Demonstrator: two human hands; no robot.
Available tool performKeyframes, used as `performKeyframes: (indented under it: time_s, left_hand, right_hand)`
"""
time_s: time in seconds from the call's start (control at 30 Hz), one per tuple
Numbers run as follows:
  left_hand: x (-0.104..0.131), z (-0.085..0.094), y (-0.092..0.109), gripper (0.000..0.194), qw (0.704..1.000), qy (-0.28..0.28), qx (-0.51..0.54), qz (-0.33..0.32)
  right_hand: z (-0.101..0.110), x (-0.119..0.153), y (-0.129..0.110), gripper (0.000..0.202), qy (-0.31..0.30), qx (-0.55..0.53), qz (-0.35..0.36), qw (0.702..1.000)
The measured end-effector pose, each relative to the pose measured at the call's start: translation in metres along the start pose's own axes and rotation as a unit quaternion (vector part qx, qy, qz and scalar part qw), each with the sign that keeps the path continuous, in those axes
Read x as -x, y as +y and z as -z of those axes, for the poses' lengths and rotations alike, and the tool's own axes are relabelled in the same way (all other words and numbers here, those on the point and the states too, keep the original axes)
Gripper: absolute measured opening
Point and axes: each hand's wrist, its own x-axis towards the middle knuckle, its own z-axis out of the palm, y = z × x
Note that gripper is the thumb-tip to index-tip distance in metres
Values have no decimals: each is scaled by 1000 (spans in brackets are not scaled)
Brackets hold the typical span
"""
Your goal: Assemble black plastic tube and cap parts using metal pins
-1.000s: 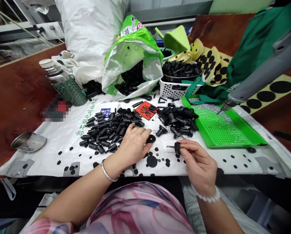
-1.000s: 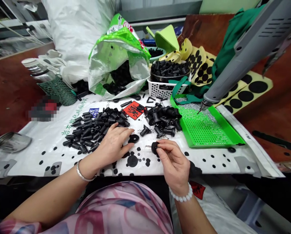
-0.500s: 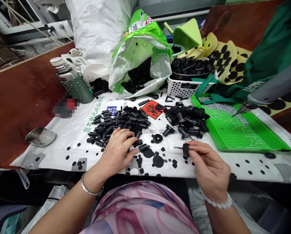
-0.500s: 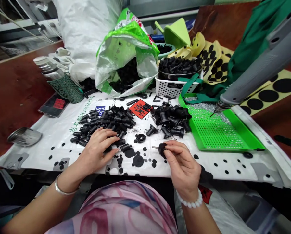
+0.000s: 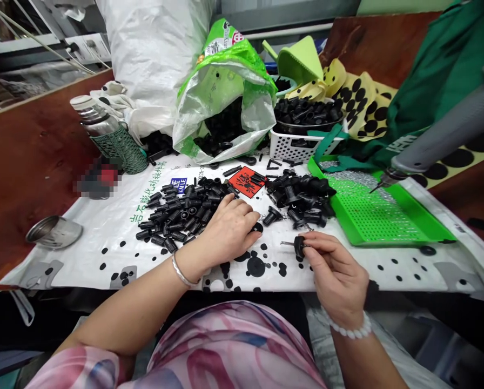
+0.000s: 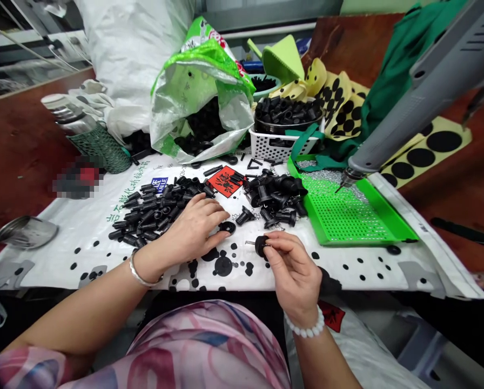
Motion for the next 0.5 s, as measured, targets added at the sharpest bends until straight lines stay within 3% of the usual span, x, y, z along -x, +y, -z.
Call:
performKeyframes:
  time_s: [0.17,0.37,0.5]
  left_hand:
    - [3,2,-2,24,1000,7,5,-1]
    - [48,6,-26,26,998,46,1,49]
    - [71,7,-32,23,996,69,-9,64]
  right_hand:
    - [1,1,1,13,-6,-2,6,1000]
    - [2,2,0,14,-7,-4,12,1000]
    - [2,2,-1,14,-14,0,10,1000]
